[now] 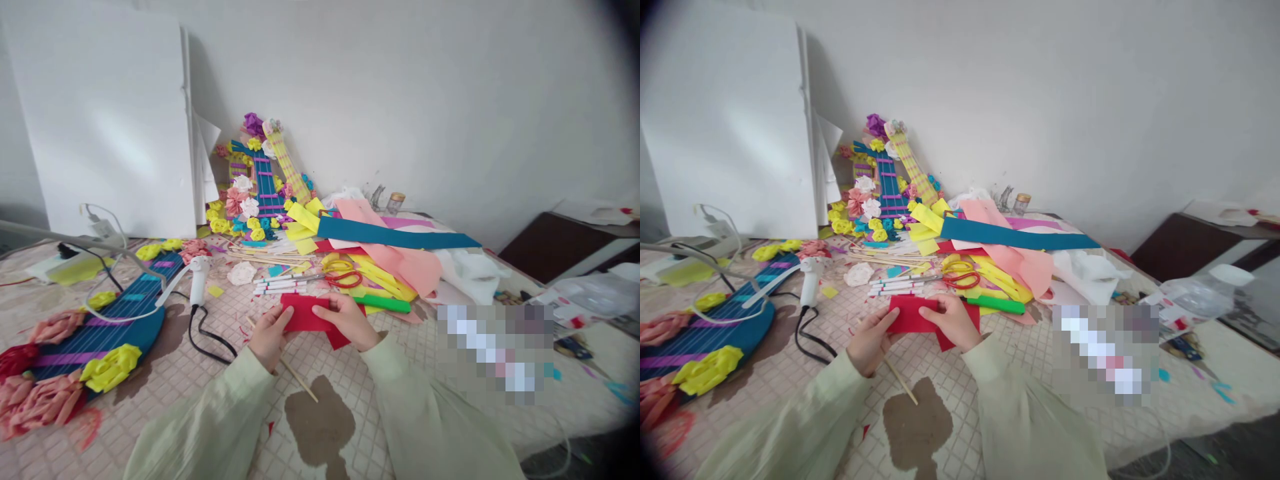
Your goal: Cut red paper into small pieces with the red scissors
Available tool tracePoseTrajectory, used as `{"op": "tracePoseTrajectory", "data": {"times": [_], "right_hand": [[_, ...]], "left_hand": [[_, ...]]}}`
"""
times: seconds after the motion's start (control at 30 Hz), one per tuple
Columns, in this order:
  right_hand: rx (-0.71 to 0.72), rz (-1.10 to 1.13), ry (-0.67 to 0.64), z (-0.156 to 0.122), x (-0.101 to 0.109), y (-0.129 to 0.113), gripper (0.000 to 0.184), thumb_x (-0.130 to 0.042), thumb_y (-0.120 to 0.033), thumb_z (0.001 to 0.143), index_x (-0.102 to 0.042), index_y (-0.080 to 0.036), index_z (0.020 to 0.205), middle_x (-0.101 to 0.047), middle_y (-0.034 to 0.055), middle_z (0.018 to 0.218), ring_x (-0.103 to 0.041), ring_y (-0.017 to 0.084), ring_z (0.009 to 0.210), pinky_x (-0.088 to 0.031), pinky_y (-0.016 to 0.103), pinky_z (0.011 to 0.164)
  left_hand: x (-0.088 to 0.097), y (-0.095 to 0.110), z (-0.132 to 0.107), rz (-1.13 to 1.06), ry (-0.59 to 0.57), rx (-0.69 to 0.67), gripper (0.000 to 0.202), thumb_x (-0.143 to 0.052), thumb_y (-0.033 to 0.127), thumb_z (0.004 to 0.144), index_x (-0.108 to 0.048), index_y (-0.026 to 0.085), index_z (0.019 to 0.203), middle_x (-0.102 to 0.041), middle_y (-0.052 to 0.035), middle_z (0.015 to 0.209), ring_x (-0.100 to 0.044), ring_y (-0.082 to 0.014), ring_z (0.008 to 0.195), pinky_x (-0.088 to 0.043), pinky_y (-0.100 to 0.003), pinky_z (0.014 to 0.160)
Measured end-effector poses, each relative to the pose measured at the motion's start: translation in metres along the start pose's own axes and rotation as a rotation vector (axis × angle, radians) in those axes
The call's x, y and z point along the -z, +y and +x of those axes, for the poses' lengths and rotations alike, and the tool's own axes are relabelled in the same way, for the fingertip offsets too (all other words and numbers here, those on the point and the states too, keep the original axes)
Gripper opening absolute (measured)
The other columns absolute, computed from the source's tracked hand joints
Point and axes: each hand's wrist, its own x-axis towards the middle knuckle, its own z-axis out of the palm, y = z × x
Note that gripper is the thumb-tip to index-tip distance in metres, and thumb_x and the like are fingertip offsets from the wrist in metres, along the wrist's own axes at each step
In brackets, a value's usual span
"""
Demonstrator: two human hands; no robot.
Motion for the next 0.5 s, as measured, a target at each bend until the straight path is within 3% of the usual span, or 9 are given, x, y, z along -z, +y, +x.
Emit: {"op": "tracePoseTrajectory", "data": {"times": [0.27,0.5], "right_hand": [[-0.017,-0.062,0.061,-0.0006,0.0000,0.0005,0.031,-0.065,-0.042,0.070,-0.065,-0.016,0.087,-0.065,0.0051,0.090,-0.057,0.020,0.086,-0.046,0.034,0.076],[0.032,-0.079,-0.014,-0.0015,0.0002,-0.0005,0.027,-0.063,-0.042,0.073,-0.066,-0.018,0.084,-0.065,0.0035,0.082,-0.057,0.018,0.077,-0.046,0.032,0.069]], "left_hand": [[0.0005,-0.0001,0.0003,-0.008,0.005,0.000,0.021,-0.071,0.020,0.065,-0.065,0.014,0.083,-0.073,-0.0057,0.083,-0.068,-0.0202,0.081,-0.056,-0.028,0.067],[0.0005,0.0027,-0.0014,-0.016,-0.063,-0.041,0.036,-0.082,0.027,0.049,-0.070,0.011,0.079,-0.073,-0.0067,0.076,-0.068,-0.0220,0.077,-0.055,-0.027,0.068]]}}
